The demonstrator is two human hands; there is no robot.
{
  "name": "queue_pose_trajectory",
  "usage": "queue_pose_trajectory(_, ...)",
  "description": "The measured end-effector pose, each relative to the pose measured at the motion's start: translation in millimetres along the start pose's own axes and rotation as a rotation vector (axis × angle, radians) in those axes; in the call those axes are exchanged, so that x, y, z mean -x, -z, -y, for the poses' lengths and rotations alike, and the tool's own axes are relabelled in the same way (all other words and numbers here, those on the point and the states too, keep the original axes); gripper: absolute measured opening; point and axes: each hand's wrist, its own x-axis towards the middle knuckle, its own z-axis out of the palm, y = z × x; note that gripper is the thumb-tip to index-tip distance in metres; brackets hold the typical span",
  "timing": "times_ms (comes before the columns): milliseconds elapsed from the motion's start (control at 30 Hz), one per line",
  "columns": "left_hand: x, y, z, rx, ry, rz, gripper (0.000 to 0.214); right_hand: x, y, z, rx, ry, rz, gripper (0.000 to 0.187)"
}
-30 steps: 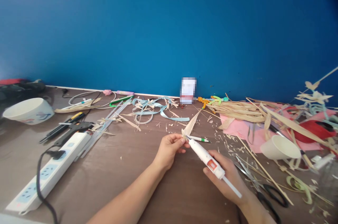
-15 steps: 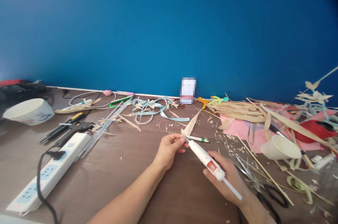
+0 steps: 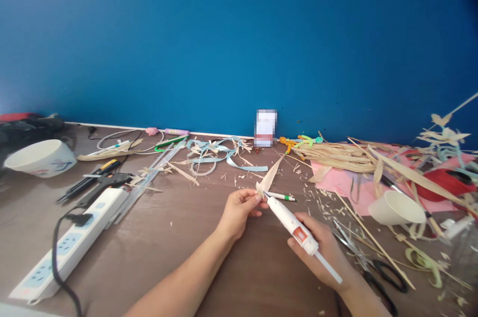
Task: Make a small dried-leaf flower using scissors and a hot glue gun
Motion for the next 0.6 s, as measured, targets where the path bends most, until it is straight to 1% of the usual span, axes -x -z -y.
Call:
queue_pose_trajectory(100,-0.3,-0.2,0.6,0.010,0.002,-0.009,0.021,-2.4,1.9,4.3,-0.002,-0.002,0.012,0.016)
queue_pose_trajectory(200,-0.8,0.1,0.9,0.013,0.004,-0.023,0.022,-2.3,1.3,2.9,0.006,-0.008,0.008,0.016)
queue_pose_trajectory(367,-0.9,0.7,0.8,0.009,0.007,-0.021,0.021,-0.2,-1.5,-1.3,0.031,0.011,-0.047,0.017)
queue_pose_trajectory(467,-0.7,-0.1,0.4,0.010,0.005,-0.023,0.020,-0.8,-1.4,0.5,0.033,0.022,-0.026,0.018)
queue_pose_trajectory(600,-1.3,-0.2,0.2,-0.006,0.008,-0.062,0.021,-1.2,0.3,2.9,0.031,0.001,-0.001,0.018)
